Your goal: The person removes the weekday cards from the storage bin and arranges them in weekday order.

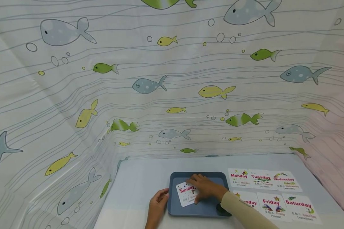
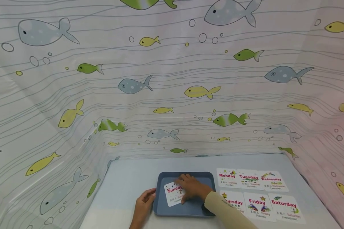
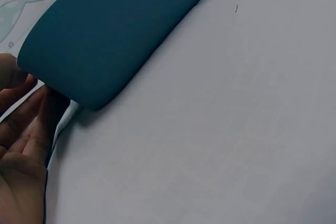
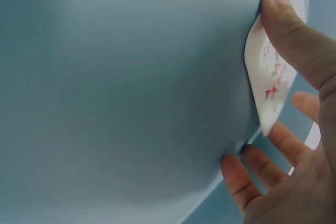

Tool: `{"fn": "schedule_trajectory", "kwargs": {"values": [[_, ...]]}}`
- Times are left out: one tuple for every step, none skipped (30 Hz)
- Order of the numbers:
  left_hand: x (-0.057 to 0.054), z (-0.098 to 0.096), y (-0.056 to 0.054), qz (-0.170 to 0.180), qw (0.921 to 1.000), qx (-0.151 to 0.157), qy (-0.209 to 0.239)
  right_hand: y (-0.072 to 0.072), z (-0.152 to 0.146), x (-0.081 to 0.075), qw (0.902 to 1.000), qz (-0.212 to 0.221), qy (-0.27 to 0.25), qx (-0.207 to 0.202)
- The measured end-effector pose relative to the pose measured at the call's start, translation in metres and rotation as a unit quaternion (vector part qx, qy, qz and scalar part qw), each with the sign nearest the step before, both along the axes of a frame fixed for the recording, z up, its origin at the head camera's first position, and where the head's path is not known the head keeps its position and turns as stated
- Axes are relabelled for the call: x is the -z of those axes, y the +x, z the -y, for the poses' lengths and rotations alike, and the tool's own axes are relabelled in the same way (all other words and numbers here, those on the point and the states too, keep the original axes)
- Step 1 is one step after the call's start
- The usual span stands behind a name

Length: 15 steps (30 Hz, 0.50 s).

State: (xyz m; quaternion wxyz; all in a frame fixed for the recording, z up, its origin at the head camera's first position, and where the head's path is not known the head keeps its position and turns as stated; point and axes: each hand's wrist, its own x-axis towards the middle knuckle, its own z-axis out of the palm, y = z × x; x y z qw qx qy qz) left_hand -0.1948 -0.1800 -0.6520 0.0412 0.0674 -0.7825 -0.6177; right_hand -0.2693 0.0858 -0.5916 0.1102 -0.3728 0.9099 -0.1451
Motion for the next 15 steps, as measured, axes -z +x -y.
{"fn": "schedule_trajectory", "kwargs": {"values": [[-0.0002,-0.0002,-0.0001,0.000,1.0000,0.000,-0.001,-0.0003,-0.0002,0.0009,1.0000,0.000,0.000,0.003],[-0.0005,-0.0005,-0.0002,-0.001,1.0000,0.000,-0.001,-0.0005,-0.0002,0.0017,1.0000,-0.001,-0.003,0.007],[-0.0009,-0.0005,-0.0001,-0.002,1.0000,0.001,-0.001,-0.0006,-0.0002,0.0024,0.9999,0.000,-0.003,0.013],[-0.0013,-0.0006,0.0000,-0.003,1.0000,0.001,-0.001,-0.0004,-0.0004,0.0026,0.9998,-0.002,-0.003,0.017],[-0.0011,-0.0006,-0.0002,-0.003,1.0000,0.001,-0.001,-0.0003,-0.0006,0.0030,0.9998,-0.004,-0.003,0.022],[-0.0011,-0.0006,-0.0002,-0.003,1.0000,0.001,0.000,-0.0001,-0.0008,0.0033,0.9996,-0.006,-0.004,0.026],[-0.0009,-0.0005,-0.0004,-0.003,1.0000,0.000,-0.001,0.0001,-0.0008,0.0035,0.9995,-0.010,-0.008,0.028],[-0.0006,-0.0005,-0.0005,0.000,1.0000,-0.001,-0.002,0.0005,-0.0009,0.0031,0.9994,-0.012,-0.011,0.030],[-0.0003,-0.0005,-0.0005,0.002,1.0000,-0.002,-0.002,0.0009,-0.0010,0.0031,0.9993,-0.013,-0.014,0.032],[0.0001,-0.0005,-0.0007,0.005,1.0000,-0.004,-0.004,0.0012,-0.0011,0.0031,0.9992,-0.018,-0.016,0.032],[0.0006,-0.0006,-0.0008,0.008,0.9999,-0.006,-0.003,0.0015,-0.0010,0.0029,0.9991,-0.021,-0.020,0.032],[0.0006,-0.0008,-0.0005,0.012,0.9999,-0.008,-0.002,0.0018,-0.0010,0.0028,0.9990,-0.024,-0.022,0.032],[0.0009,-0.0009,-0.0006,0.014,0.9999,-0.009,-0.001,0.0020,-0.0011,0.0027,0.9989,-0.027,-0.023,0.031],[0.0008,-0.0011,-0.0003,0.017,0.9998,-0.010,0.002,0.0022,-0.0012,0.0028,0.9988,-0.028,-0.025,0.032],[0.0005,-0.0013,-0.0001,0.018,0.9998,-0.010,0.004,0.0023,-0.0013,0.0031,0.9987,-0.031,-0.026,0.032]]}}
